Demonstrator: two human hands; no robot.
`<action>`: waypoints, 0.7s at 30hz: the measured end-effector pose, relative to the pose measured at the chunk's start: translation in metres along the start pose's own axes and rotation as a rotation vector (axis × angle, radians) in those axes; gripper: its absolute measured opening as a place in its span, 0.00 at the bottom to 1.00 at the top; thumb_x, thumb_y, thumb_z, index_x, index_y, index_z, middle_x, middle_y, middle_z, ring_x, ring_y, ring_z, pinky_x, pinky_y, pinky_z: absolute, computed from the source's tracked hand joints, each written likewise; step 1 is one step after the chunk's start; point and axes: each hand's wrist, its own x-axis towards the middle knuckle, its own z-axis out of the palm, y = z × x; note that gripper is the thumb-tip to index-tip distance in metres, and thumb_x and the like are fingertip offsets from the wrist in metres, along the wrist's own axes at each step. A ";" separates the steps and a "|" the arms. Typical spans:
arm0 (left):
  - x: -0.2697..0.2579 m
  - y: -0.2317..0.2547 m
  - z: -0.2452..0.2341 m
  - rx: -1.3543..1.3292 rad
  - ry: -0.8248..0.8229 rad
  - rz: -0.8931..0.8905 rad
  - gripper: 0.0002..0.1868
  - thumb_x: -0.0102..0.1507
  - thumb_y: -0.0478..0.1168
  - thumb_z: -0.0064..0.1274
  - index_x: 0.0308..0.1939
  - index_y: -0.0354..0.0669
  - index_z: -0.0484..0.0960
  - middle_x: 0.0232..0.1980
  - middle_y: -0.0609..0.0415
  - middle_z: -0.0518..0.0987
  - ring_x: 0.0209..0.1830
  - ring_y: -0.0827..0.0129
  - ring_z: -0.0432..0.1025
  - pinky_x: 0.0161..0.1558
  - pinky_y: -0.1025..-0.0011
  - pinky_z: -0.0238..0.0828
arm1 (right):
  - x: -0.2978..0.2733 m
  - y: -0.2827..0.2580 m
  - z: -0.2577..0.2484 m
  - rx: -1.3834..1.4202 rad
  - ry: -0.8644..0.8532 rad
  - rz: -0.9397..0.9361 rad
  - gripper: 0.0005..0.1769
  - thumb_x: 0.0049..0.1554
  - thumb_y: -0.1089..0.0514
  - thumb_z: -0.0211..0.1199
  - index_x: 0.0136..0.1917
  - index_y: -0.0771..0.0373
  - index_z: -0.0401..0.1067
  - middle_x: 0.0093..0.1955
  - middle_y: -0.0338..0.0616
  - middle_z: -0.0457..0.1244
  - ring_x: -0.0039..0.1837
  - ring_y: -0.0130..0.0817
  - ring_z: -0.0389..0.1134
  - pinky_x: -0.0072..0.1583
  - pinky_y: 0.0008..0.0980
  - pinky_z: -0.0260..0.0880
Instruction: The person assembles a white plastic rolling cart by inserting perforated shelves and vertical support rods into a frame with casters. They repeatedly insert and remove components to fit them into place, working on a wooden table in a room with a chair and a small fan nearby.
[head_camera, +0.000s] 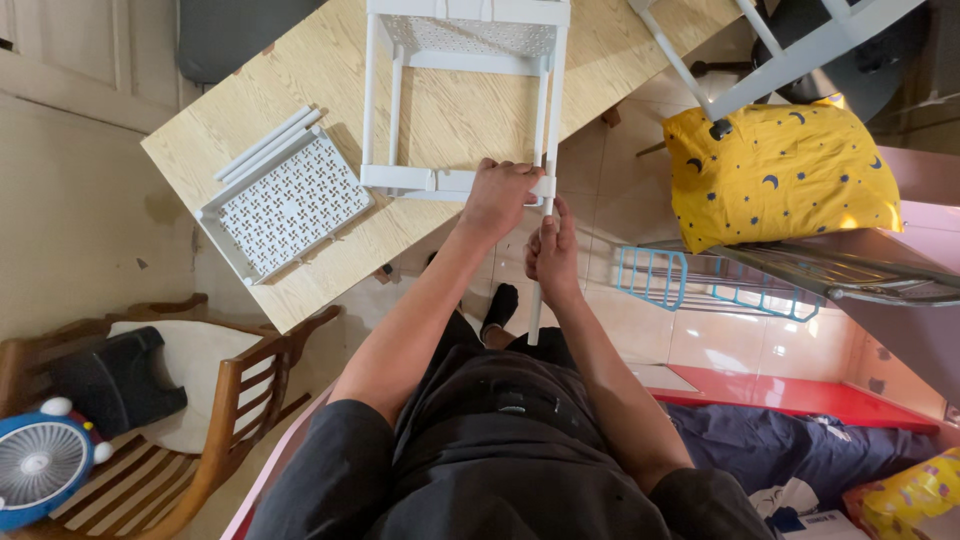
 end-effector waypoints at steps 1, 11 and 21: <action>-0.001 -0.001 0.001 -0.034 0.000 -0.002 0.19 0.59 0.37 0.61 0.55 0.42 0.83 0.46 0.56 0.83 0.48 0.62 0.76 0.52 0.56 0.63 | -0.001 -0.004 -0.002 0.021 -0.023 0.014 0.28 0.70 0.48 0.42 0.81 0.50 0.46 0.31 0.33 0.49 0.27 0.20 0.47 0.27 0.23 0.45; 0.003 0.000 0.007 0.022 -0.071 -0.044 0.21 0.58 0.38 0.61 0.56 0.47 0.82 0.48 0.58 0.83 0.53 0.64 0.76 0.70 0.43 0.50 | -0.001 -0.016 -0.008 0.266 -0.093 0.202 0.28 0.69 0.40 0.44 0.80 0.39 0.47 0.33 0.32 0.49 0.28 0.18 0.44 0.29 0.19 0.41; 0.005 -0.001 0.006 -0.024 -0.162 -0.092 0.19 0.63 0.39 0.59 0.58 0.47 0.81 0.47 0.57 0.83 0.52 0.62 0.75 0.58 0.52 0.60 | 0.007 0.002 -0.019 -0.020 0.026 0.133 0.14 0.70 0.50 0.51 0.57 0.63 0.59 0.38 0.39 0.60 0.32 0.24 0.57 0.30 0.26 0.55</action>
